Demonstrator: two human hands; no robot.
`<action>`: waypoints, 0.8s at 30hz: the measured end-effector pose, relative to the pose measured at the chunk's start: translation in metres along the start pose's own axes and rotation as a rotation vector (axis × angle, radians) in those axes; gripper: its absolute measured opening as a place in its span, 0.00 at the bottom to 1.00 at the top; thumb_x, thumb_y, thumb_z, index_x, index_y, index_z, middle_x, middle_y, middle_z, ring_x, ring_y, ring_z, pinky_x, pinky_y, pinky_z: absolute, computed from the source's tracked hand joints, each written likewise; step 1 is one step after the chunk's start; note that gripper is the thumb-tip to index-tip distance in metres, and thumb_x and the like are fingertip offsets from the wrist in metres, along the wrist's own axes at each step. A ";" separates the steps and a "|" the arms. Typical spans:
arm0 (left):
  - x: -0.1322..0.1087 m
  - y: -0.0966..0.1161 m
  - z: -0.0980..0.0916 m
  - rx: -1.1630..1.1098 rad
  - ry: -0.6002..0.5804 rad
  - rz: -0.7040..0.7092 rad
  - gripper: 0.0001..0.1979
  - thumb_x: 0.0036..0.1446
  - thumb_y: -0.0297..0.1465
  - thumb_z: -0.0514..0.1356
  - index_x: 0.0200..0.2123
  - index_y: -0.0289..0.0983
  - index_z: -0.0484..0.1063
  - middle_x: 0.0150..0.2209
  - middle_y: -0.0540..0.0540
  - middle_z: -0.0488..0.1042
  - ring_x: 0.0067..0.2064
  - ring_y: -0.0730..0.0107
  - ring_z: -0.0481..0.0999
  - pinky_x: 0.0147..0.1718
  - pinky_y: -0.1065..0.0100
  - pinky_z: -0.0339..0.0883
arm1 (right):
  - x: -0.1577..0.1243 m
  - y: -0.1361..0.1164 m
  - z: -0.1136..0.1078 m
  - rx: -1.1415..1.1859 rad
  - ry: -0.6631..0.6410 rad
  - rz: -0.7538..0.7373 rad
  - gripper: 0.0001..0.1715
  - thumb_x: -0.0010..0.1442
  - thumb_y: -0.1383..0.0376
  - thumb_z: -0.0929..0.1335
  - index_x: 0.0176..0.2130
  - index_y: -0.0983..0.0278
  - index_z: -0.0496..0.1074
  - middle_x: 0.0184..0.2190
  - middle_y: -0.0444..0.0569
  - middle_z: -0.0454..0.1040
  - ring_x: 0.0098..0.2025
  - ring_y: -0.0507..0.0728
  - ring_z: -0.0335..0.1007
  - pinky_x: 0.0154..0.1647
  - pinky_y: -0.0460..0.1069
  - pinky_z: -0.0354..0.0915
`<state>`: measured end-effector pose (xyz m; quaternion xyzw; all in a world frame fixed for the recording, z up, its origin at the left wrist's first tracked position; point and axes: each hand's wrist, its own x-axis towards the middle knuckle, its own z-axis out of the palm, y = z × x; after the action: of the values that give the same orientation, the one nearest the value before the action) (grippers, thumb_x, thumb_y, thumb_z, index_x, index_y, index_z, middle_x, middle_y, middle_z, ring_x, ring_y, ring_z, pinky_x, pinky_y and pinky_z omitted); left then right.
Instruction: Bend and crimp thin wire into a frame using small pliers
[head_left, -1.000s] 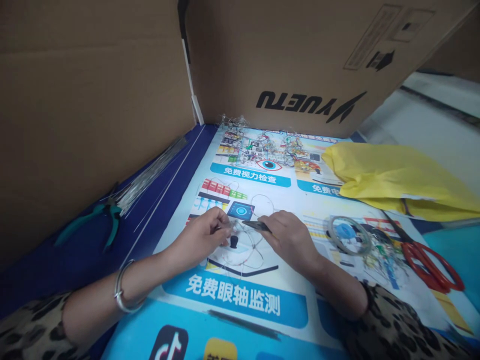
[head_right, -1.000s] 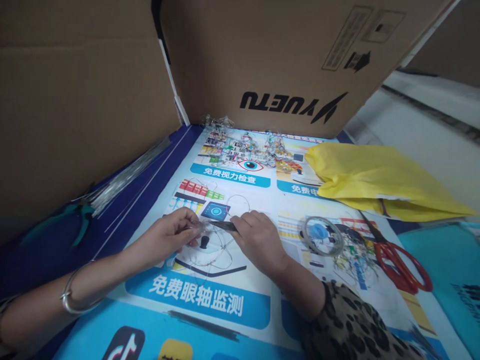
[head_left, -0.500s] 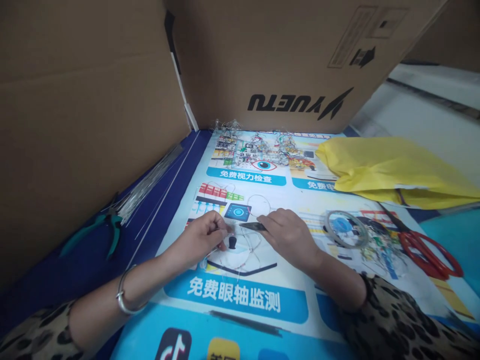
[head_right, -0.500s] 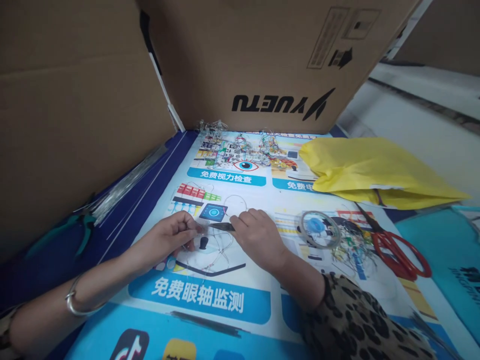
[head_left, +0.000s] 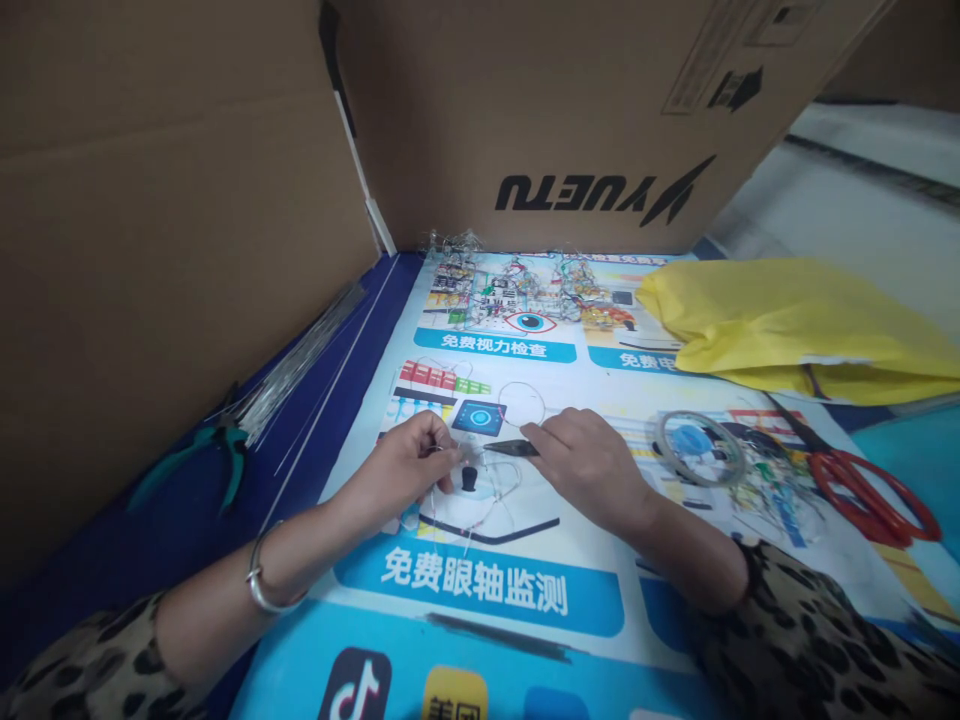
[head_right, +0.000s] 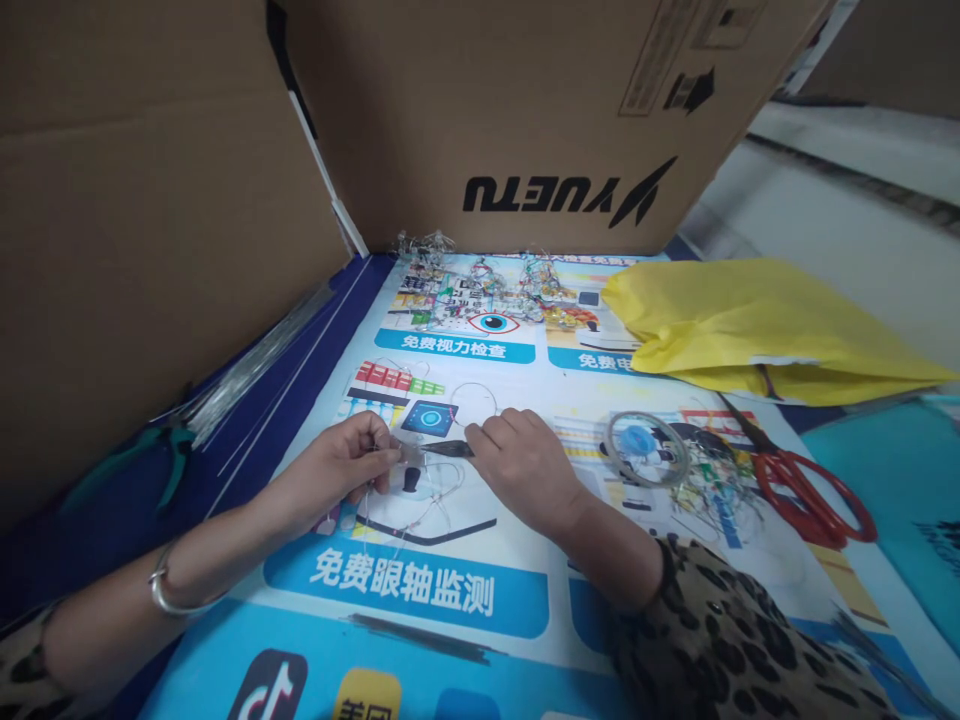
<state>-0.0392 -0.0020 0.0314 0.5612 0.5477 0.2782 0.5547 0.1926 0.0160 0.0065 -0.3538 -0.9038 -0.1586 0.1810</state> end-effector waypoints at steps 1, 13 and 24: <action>0.000 0.000 0.000 -0.006 -0.007 -0.001 0.10 0.53 0.34 0.57 0.28 0.37 0.57 0.19 0.53 0.68 0.18 0.80 0.62 0.14 0.78 0.53 | 0.000 0.000 -0.001 -0.003 0.002 -0.004 0.10 0.61 0.66 0.62 0.39 0.67 0.71 0.29 0.49 0.71 0.33 0.56 0.60 0.34 0.51 0.52; 0.002 -0.003 -0.001 -0.051 -0.037 -0.021 0.11 0.53 0.34 0.57 0.28 0.38 0.56 0.30 0.48 0.74 0.22 0.77 0.71 0.16 0.76 0.61 | 0.001 0.003 -0.014 -0.122 -0.001 -0.112 0.12 0.59 0.71 0.61 0.42 0.69 0.70 0.27 0.49 0.67 0.32 0.56 0.56 0.31 0.53 0.49; 0.001 -0.006 -0.001 -0.026 -0.038 -0.016 0.11 0.54 0.35 0.57 0.29 0.38 0.57 0.26 0.49 0.74 0.22 0.77 0.70 0.16 0.76 0.62 | 0.000 0.001 -0.016 -0.165 -0.042 -0.136 0.14 0.61 0.72 0.60 0.43 0.67 0.70 0.27 0.49 0.67 0.32 0.56 0.56 0.32 0.53 0.49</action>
<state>-0.0418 -0.0018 0.0255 0.5549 0.5379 0.2701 0.5743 0.1963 0.0102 0.0209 -0.3085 -0.9132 -0.2371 0.1210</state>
